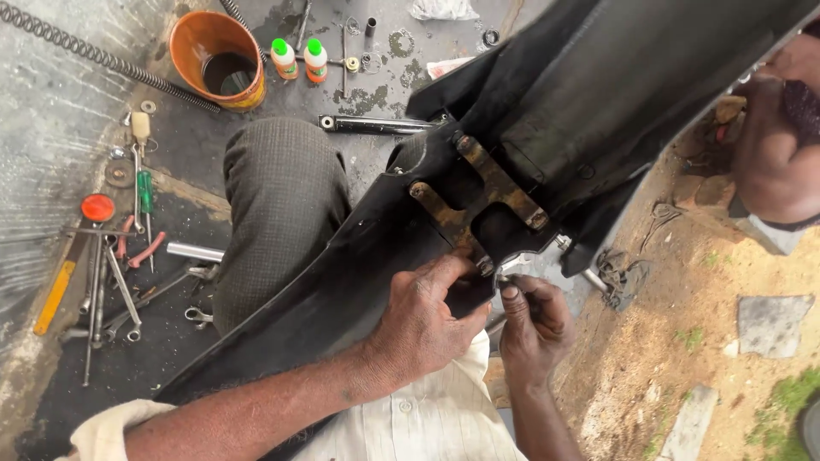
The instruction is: Attaching or repairing a plastic fender part for a motorcycle using bolts and hands.
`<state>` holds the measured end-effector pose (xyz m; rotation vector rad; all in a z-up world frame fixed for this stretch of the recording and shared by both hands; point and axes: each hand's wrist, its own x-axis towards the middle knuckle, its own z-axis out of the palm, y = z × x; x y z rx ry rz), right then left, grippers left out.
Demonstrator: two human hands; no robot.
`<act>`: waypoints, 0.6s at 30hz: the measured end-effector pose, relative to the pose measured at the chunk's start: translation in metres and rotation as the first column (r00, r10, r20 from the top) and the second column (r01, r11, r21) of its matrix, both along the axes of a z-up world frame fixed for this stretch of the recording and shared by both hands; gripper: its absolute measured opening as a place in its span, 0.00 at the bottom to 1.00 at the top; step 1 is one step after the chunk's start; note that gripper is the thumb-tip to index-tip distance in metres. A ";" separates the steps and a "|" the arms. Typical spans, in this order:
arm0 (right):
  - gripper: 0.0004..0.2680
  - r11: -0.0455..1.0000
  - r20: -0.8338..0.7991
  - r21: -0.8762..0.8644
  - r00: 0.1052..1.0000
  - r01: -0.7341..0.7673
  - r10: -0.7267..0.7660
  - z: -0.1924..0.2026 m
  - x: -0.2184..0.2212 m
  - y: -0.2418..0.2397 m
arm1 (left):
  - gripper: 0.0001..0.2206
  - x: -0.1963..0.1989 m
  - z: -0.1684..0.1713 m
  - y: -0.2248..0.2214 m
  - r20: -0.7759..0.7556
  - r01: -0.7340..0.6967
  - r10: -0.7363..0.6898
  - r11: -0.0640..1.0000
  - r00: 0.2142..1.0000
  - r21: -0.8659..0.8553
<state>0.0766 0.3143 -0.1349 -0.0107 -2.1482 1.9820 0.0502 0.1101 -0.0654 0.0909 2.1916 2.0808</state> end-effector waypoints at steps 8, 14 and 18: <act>0.05 0.999 -0.053 -0.027 0.998 -0.019 0.018 -0.013 0.005 -0.001 | 0.19 0.007 -0.010 -0.005 -0.192 0.123 -0.124 0.992 0.974 -0.019; 0.03 0.760 -0.121 0.640 0.992 0.114 -0.046 -0.028 0.009 0.031 | 0.14 0.001 -0.013 -0.025 0.101 0.333 -0.352 0.928 0.931 0.167; 0.02 0.869 0.109 0.491 0.994 -0.059 0.006 0.018 0.004 0.007 | 0.15 -0.013 -0.046 -0.011 -0.307 0.083 -0.055 0.994 0.950 0.078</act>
